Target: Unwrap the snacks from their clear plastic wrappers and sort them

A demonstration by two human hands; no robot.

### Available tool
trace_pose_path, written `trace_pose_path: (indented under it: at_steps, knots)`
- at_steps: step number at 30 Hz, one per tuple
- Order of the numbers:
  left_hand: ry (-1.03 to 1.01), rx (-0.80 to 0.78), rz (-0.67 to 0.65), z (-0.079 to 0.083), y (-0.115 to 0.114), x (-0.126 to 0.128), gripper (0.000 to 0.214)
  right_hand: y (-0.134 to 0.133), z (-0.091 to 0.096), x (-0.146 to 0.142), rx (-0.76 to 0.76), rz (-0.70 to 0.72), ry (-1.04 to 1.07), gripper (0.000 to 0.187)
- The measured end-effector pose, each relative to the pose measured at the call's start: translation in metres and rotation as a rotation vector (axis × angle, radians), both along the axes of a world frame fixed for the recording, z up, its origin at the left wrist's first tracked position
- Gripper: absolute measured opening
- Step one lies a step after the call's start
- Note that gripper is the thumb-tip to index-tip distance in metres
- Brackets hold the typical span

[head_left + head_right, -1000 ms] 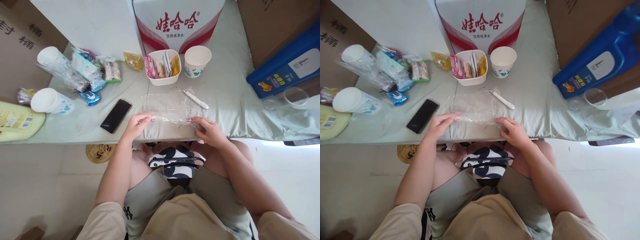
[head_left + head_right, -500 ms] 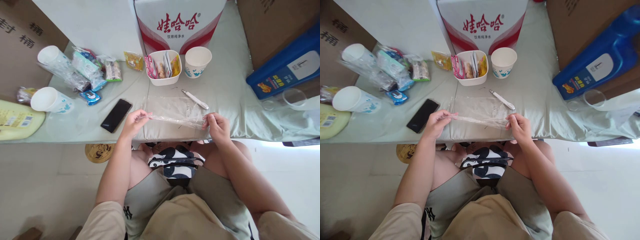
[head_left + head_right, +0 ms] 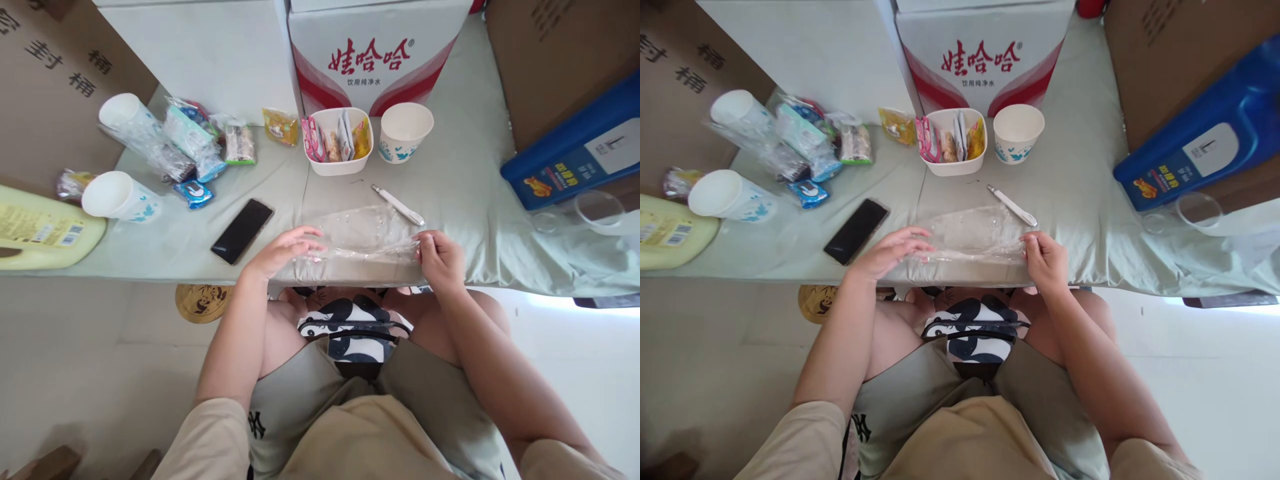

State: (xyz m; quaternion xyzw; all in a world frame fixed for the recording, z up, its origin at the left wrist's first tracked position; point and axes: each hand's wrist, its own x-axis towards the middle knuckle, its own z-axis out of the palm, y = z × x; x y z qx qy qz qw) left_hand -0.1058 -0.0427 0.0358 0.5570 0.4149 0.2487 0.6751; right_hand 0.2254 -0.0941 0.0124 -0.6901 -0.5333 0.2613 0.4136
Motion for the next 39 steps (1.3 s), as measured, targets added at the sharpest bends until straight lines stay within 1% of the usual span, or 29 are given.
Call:
trace_pose_path:
  at_steps: [2,4,7,9,13,15,18,23,25,27,29,32,34,37,39]
  knots:
    - [0.091,-0.002,-0.098,0.003,0.000,0.003,0.041,0.000,0.001,-0.001,-0.002,0.011,-0.022,0.035]
    - [0.154,0.071,-0.126,0.004,0.000,0.005,0.036,0.001,0.001,-0.002,-0.003,0.018,-0.038,0.033]
    - [0.138,0.173,-0.038,0.002,0.001,0.006,0.033,0.001,0.001,-0.002,0.005,0.027,-0.044,0.034]
    - [0.123,0.172,0.017,0.000,0.002,0.006,0.033,0.001,0.000,-0.003,0.017,0.044,-0.032,0.036]
    - [0.170,0.123,-0.003,-0.002,0.003,0.007,0.027,0.001,-0.001,-0.003,0.026,0.060,-0.018,0.038]
    - [0.173,0.124,0.016,-0.002,0.003,0.008,0.024,0.001,-0.001,-0.004,0.017,0.049,-0.029,0.040]
    - [0.096,0.131,0.136,-0.002,0.002,0.009,0.024,0.001,-0.002,-0.003,0.014,0.048,-0.045,0.043]
    - [-0.051,0.150,0.408,-0.005,0.003,0.012,0.026,0.000,-0.004,-0.002,0.017,0.103,-0.011,0.044]
    - [-0.088,0.154,0.479,-0.007,0.003,0.014,0.028,0.000,-0.006,-0.002,0.019,0.127,-0.002,0.044]
    - [-0.089,0.148,0.509,-0.007,0.004,0.016,0.030,0.000,-0.007,-0.003,0.032,0.140,0.004,0.044]
    - [-0.058,0.147,0.496,-0.007,0.005,0.017,0.032,0.001,-0.008,-0.004,0.056,0.129,0.036,0.045]
    - [0.002,0.170,0.438,-0.007,0.006,0.016,0.032,0.001,-0.009,-0.003,0.097,0.090,0.105,0.043]
    - [0.038,0.197,0.392,-0.007,0.006,0.013,0.031,0.001,-0.010,-0.002,0.125,0.069,0.111,0.042]
    - [0.073,0.219,0.324,-0.007,0.006,0.008,0.028,0.001,-0.009,-0.002,0.171,0.062,0.122,0.038]
    - [0.082,0.216,0.287,-0.007,0.004,0.006,0.026,0.001,-0.009,-0.002,0.199,0.071,0.178,0.032]
